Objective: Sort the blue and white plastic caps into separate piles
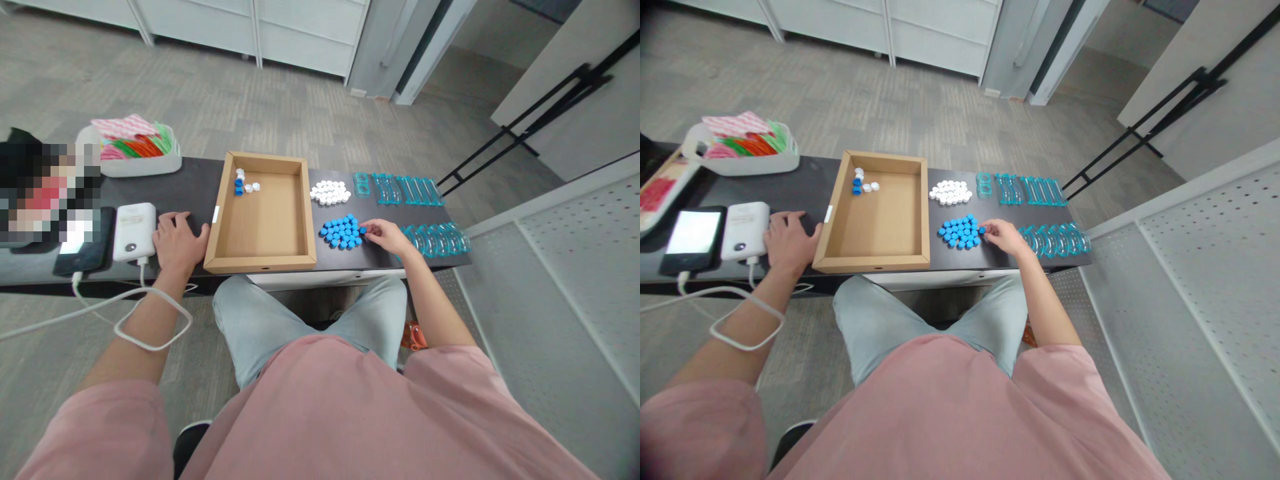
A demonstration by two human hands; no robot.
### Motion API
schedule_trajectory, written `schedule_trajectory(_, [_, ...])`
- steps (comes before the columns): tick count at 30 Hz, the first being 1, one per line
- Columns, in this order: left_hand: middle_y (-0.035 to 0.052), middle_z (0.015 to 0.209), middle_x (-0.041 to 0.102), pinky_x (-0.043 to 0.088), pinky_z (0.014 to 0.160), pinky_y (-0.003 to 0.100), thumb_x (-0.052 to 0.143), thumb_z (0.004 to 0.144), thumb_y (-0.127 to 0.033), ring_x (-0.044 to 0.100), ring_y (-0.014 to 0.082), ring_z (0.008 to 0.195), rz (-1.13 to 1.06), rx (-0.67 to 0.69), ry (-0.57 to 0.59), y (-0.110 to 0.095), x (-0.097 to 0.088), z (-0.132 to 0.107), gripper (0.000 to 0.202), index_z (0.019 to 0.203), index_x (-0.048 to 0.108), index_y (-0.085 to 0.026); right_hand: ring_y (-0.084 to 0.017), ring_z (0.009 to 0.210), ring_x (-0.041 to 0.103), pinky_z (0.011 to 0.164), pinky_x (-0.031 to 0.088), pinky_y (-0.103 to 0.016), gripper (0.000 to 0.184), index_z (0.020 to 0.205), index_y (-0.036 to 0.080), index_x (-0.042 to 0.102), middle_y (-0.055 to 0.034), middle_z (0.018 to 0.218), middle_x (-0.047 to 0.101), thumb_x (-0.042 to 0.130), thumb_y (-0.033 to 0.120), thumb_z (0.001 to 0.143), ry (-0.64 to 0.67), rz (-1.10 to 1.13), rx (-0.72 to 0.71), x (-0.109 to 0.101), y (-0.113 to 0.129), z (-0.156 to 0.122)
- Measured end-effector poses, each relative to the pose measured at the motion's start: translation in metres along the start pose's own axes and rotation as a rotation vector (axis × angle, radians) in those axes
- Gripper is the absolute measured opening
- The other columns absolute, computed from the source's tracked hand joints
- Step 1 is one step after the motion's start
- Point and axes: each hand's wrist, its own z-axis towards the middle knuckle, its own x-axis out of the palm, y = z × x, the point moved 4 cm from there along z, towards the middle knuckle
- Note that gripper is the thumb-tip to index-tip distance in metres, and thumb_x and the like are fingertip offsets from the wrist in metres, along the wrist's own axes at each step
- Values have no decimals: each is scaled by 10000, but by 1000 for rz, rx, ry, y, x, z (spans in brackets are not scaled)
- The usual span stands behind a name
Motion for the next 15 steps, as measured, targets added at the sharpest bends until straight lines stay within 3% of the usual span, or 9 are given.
schedule_trajectory(6, [289, 1567, 553, 444, 1251, 604, 611, 1049, -312, 538, 434, 1507, -3, 12, -7, 0, -1, 1, 588, 1555, 592, -13, -277, 798, 752, 815, 646, -429, 247, 1033, 276, 771, -64, 904, 797, 812, 393, 818, -6, -55, 21, 2, -4, 0])
schedule_trajectory(15, [309, 1553, 560, 455, 1236, 642, 625, 1022, -288, 560, 455, 1491, -25, 28, -24, 0, -2, 1, 601, 1544, 611, 10, -268, 750, 703, 763, 546, -387, 176, 1061, 281, 667, -39, 843, 763, 727, 323, 900, -24, -206, 28, 3, 4, -12])
